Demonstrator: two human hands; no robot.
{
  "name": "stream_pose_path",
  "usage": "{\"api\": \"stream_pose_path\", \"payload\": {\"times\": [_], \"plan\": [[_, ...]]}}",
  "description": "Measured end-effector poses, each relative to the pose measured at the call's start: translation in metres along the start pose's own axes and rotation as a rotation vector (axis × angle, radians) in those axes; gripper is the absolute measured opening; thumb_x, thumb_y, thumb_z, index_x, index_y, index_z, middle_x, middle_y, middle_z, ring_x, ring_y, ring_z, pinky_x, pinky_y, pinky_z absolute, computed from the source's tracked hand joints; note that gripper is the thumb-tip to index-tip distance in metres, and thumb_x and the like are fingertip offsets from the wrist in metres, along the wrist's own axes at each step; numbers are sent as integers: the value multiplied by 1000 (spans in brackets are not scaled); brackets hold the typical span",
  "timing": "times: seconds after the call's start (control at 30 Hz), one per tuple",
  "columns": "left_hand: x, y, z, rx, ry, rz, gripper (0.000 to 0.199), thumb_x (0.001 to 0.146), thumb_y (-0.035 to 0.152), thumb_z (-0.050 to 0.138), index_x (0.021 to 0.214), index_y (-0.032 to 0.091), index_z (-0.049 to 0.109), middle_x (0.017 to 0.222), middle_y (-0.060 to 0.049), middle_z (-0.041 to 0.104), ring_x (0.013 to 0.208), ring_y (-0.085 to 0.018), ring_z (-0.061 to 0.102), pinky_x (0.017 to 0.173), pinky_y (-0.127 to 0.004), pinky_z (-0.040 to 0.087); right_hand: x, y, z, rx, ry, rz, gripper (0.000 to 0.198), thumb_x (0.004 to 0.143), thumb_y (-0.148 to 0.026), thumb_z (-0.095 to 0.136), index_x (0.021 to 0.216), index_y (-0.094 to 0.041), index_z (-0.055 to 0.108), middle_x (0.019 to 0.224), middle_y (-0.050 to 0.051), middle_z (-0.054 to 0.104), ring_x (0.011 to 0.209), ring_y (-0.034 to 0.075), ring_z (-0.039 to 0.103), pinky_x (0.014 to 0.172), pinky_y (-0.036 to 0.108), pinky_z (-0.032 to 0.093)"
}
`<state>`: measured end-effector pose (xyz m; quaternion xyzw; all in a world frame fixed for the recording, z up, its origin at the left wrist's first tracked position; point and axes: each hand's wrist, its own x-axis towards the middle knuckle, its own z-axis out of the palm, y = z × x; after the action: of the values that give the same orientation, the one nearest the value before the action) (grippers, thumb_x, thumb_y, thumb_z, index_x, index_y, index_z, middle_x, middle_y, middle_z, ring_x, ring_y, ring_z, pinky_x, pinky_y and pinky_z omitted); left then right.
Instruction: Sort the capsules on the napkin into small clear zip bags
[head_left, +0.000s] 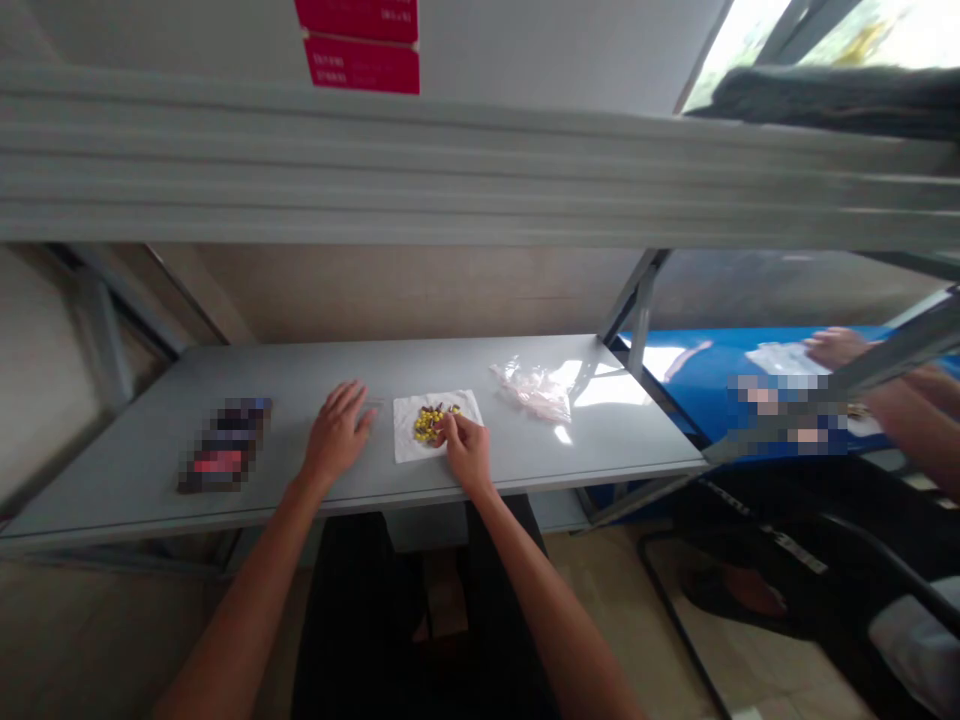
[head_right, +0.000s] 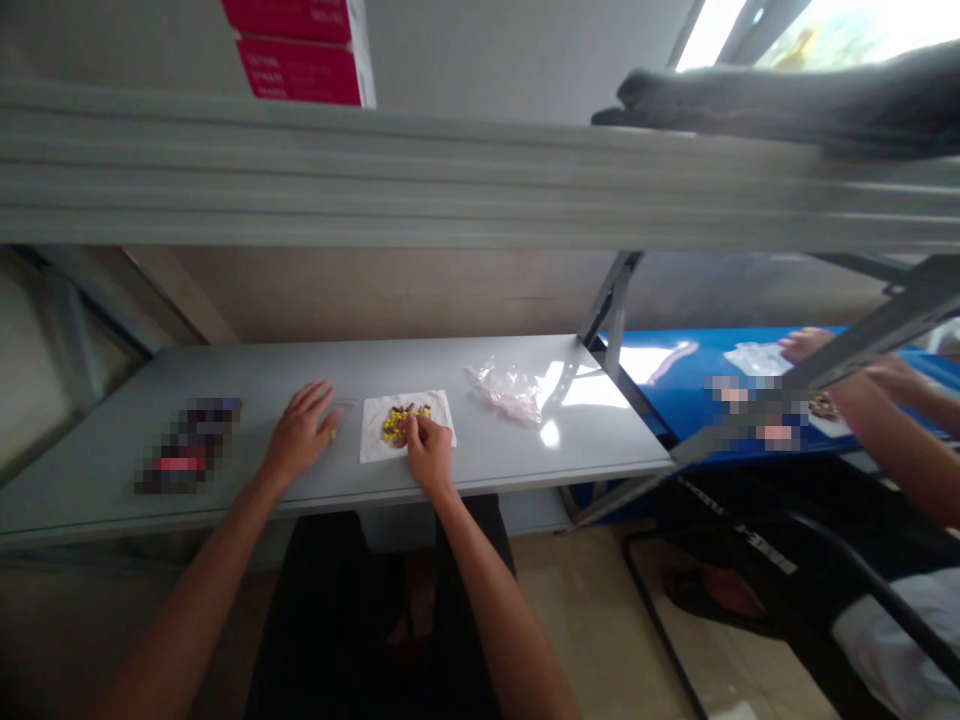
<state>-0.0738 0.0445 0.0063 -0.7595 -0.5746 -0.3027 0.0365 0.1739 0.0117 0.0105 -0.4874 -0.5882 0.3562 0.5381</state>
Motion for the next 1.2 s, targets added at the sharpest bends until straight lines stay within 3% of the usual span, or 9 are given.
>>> {"api": "stream_pose_path", "payload": {"times": [0.13, 0.27, 0.4, 0.47, 0.63, 0.77, 0.93, 1.1, 1.2], "plan": [[-23, 14, 21, 93, -180, 59, 65, 101, 48, 34, 148, 5, 46, 158, -22, 43, 151, -32, 35, 124, -53, 26, -2, 5, 3, -25, 18, -18, 57, 101, -56, 43, 67, -17, 68, 60, 4, 66, 52, 14, 53, 54, 26, 37], [-27, 13, 31, 167, -165, -24, 69, 101, 50, 32, 149, 2, 45, 158, -24, 41, 151, -34, 34, 124, -54, 25, 9, 8, -17, -132, 88, -26, 57, 104, -50, 38, 70, -17, 69, 64, 6, 68, 52, 14, 52, 56, 27, 39], [-25, 16, 28, 163, -78, -55, 74, 99, 52, 37, 150, -1, 41, 157, -27, 40, 152, -37, 30, 124, -55, 23, 43, 6, -71, -621, 226, -214, 29, 97, -27, 49, 100, -16, 76, 96, 11, 75, 84, 23, 61, 81, 34, 44], [-25, 21, 24, 154, -46, -66, 75, 98, 51, 39, 151, -3, 38, 157, -28, 40, 153, -38, 28, 124, -55, 24, 63, 8, -96, -883, 202, -263, 34, 88, -20, 57, 118, -14, 73, 116, 15, 71, 106, 29, 56, 92, 39, 42], [-26, 32, 14, 184, -15, -153, 59, 99, 36, 35, 141, -1, 53, 145, -27, 55, 140, -38, 48, 117, -52, 35, 89, 26, -124, -1202, 68, -146, 22, 85, -19, 61, 98, -16, 79, 118, 17, 71, 111, 32, 51, 91, 42, 39], [-26, 35, 12, 195, -15, -212, 51, 95, 23, 37, 136, 2, 59, 133, -26, 65, 130, -37, 57, 111, -51, 41, 88, 37, -127, -1195, 66, -142, 25, 91, -18, 55, 91, -19, 80, 104, 15, 75, 103, 28, 57, 86, 39, 40], [-26, 39, 8, 278, 103, -218, 50, 91, 20, 42, 133, -1, 58, 139, -28, 60, 141, -42, 43, 114, -57, 33, 84, 39, -130, -1133, 144, -98, 25, 92, -23, 56, 91, -17, 80, 100, 13, 76, 92, 25, 63, 81, 36, 41], [-30, 46, 0, 262, 81, -300, 34, 94, 22, 40, 106, 11, 70, 116, -23, 71, 116, -40, 60, 101, -58, 42, 81, 34, -134, -1033, 313, -233, 34, 98, -23, 45, 92, -16, 78, 103, 14, 74, 96, 25, 61, 85, 37, 43], [-30, 46, -3, 246, 133, -326, 33, 94, 23, 43, 109, 11, 69, 119, -24, 69, 120, -40, 58, 105, -59, 38, 75, 24, -137, -896, 431, -295, 36, 101, -28, 43, 96, -16, 76, 103, 14, 73, 99, 26, 60, 86, 38, 45]]}}
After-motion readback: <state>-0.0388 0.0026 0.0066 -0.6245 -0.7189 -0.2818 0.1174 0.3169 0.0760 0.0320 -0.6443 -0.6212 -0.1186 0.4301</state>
